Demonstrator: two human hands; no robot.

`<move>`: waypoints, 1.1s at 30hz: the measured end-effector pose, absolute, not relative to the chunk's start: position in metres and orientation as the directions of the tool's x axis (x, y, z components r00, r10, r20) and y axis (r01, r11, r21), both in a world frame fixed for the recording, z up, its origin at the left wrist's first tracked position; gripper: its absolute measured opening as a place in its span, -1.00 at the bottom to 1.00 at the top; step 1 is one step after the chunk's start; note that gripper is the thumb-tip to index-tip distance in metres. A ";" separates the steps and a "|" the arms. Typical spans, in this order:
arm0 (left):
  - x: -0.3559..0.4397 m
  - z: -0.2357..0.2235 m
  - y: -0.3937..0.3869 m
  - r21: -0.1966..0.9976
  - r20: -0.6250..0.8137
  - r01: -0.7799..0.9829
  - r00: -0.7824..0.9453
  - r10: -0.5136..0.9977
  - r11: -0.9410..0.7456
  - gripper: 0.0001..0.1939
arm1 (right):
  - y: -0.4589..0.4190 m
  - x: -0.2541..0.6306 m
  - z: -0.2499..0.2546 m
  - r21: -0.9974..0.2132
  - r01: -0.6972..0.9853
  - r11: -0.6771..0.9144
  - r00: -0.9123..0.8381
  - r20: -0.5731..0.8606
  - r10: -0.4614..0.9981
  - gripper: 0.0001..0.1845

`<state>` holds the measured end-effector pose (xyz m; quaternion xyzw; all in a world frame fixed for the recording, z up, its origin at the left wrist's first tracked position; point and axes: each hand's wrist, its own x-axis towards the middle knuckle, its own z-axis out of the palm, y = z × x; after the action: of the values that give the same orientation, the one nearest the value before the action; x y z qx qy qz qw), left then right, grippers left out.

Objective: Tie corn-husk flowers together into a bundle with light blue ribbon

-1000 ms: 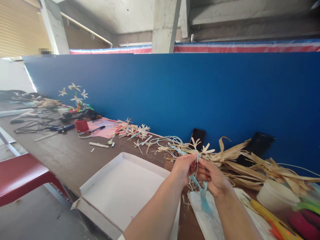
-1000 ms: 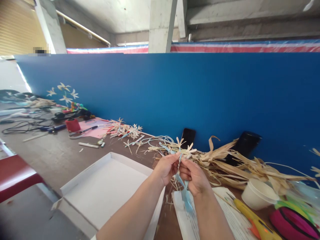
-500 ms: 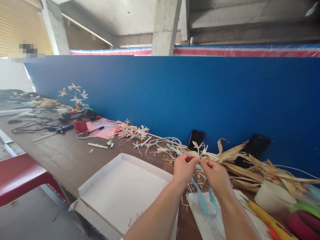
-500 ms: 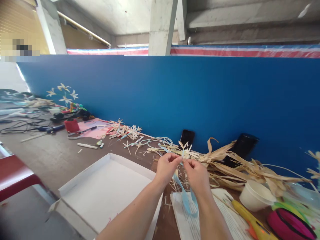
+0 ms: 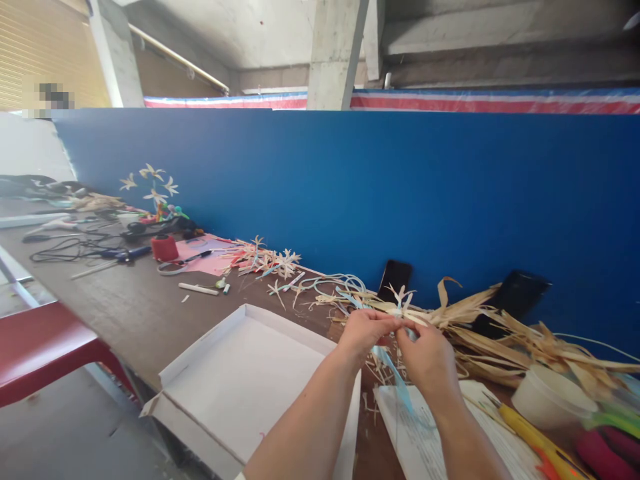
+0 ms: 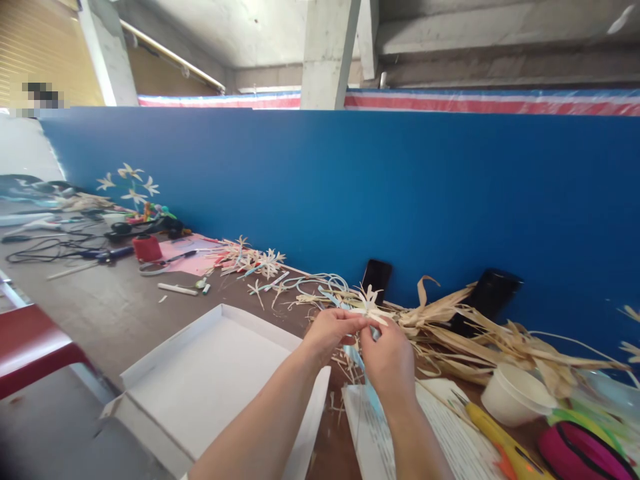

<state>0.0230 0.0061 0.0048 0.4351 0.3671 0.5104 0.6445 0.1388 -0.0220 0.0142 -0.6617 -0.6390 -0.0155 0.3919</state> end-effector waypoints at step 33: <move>0.029 0.001 0.010 0.969 0.004 -0.245 -0.026 1.000 -0.010 -0.80 | -0.022 0.144 0.019 -0.790 0.587 0.177 0.137 0.312 0.940 -0.69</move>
<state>0.0294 0.0103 0.0005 0.4298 0.4388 0.5659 0.5500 0.1444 -0.0217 0.0192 -0.6098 -0.6259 0.1995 0.4433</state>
